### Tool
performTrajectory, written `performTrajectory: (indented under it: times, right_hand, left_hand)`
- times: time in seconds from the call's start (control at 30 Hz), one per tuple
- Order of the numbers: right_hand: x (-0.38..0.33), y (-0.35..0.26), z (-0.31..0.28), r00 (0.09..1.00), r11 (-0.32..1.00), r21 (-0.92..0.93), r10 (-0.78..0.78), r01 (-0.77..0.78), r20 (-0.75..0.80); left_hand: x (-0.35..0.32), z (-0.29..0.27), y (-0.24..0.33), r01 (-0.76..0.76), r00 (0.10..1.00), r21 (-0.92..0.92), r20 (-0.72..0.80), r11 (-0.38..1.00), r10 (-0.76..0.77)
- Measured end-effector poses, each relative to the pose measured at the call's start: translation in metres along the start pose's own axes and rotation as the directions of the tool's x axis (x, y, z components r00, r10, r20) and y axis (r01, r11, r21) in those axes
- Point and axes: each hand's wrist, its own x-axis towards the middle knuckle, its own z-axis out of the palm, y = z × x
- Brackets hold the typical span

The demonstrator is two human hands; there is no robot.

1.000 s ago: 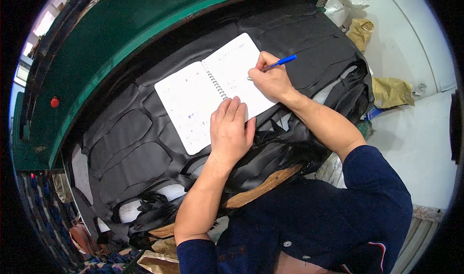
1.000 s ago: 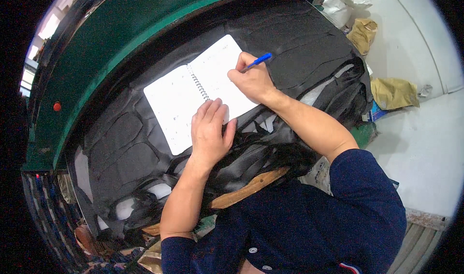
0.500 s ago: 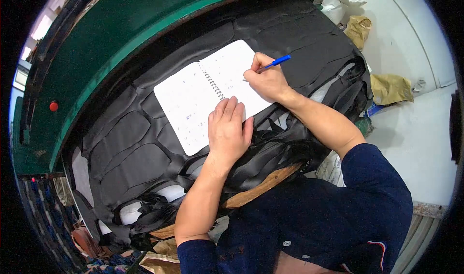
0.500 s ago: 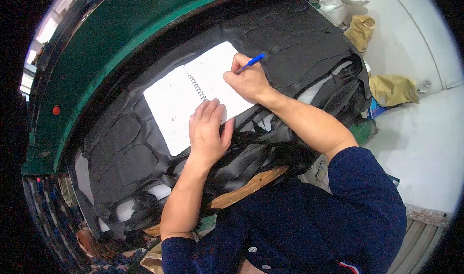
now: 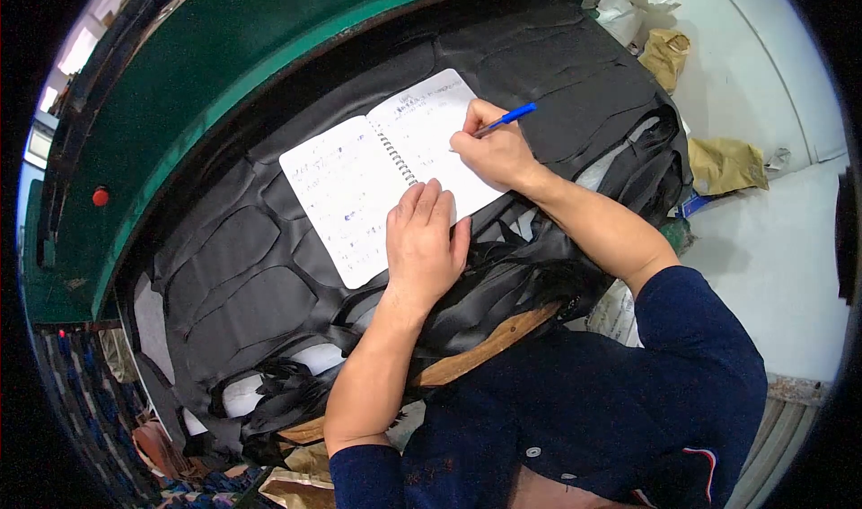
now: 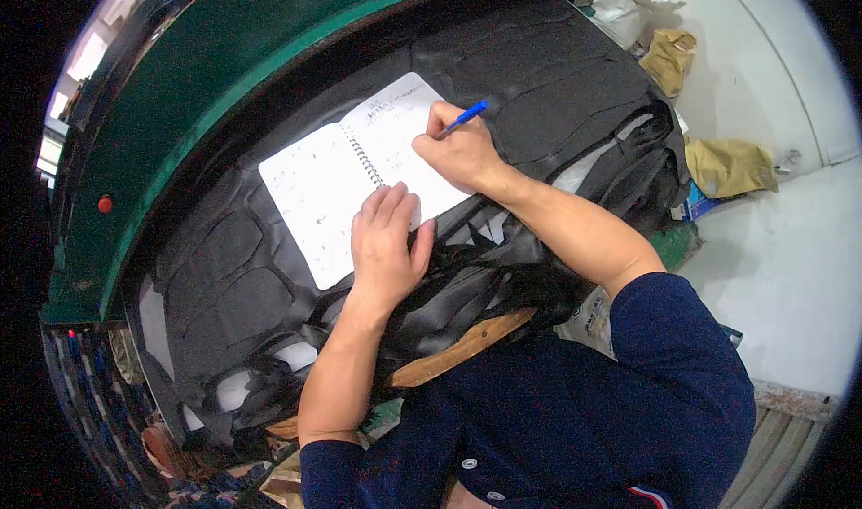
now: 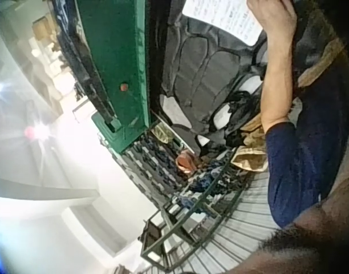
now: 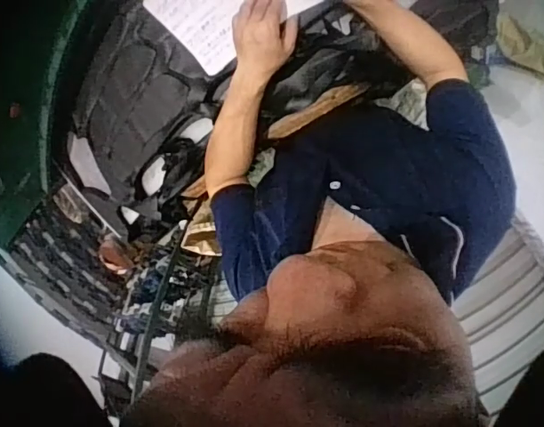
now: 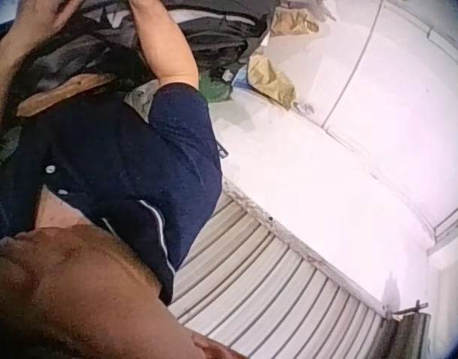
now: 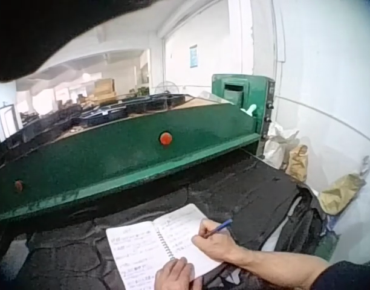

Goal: The recorder uses an industrial cutting machine to process black material, removes the cut pieces, and documents work in a notebook.

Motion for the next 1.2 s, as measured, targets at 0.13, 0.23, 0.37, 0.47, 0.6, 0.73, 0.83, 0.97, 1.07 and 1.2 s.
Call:
performTrajectory:
  times: [0.13, 0.23, 0.37, 0.47, 0.6, 0.73, 0.83, 0.97, 1.07, 1.2]
  right_hand:
    - [0.0010, 0.0058, -0.0006, 1.000, 0.999, 0.035, 0.005, -0.005, -0.019]
    - [0.0021, 0.0069, -0.0007, 0.996, 0.999, 0.045, -0.022, 0.025, -0.084]
    - [0.0016, 0.0045, -0.0011, 0.999, 1.000, 0.026, 0.005, -0.004, -0.048]
    - [0.0019, 0.0054, -0.0008, 0.999, 1.000, -0.026, -0.018, 0.017, -0.036]
    - [0.0017, 0.0043, -0.0005, 0.999, 1.000, -0.012, -0.026, 0.026, -0.030]
    - [0.0025, 0.0061, -0.0009, 0.997, 0.998, 0.064, -0.016, 0.020, -0.071]
    - [0.0024, 0.0017, -0.0011, 0.995, 0.997, 0.067, 0.046, -0.041, -0.086]
    - [0.0047, 0.0070, -0.0019, 0.996, 0.998, 0.067, 0.014, -0.009, -0.083]
    - [0.0044, 0.0071, -0.0017, 0.995, 0.995, 0.095, -0.008, 0.017, -0.101]
    - [0.0035, 0.0027, -0.0024, 0.998, 0.999, 0.050, -0.003, 0.006, -0.062]
  left_hand:
    - [-0.0003, 0.0007, 0.0002, -0.003, 1.000, -0.017, -0.013, 1.000, 0.003]
    - [0.0004, -0.0006, 0.0006, -0.004, 1.000, -0.016, -0.008, 1.000, 0.004]
    - [0.0004, -0.0004, 0.0009, -0.003, 1.000, -0.017, -0.016, 1.000, 0.002]
    - [0.0005, -0.0015, 0.0016, 0.009, 1.000, -0.008, 0.004, 1.000, -0.009]
    - [0.0013, -0.0028, 0.0028, 0.014, 1.000, -0.010, 0.004, 1.000, -0.014]
    - [0.0001, -0.0014, 0.0016, 0.012, 1.000, -0.008, 0.007, 1.000, -0.012]
    - [-0.0007, -0.0012, 0.0005, 0.008, 1.000, -0.009, 0.022, 1.000, -0.008]
    - [0.0010, -0.0020, 0.0007, 0.016, 0.999, -0.010, 0.041, 1.000, -0.016]
    - [0.0005, -0.0013, -0.0001, 0.001, 1.000, 0.003, 0.027, 1.000, -0.001]
    - [0.0006, -0.0015, -0.0001, 0.002, 1.000, -0.005, 0.001, 1.000, -0.002]
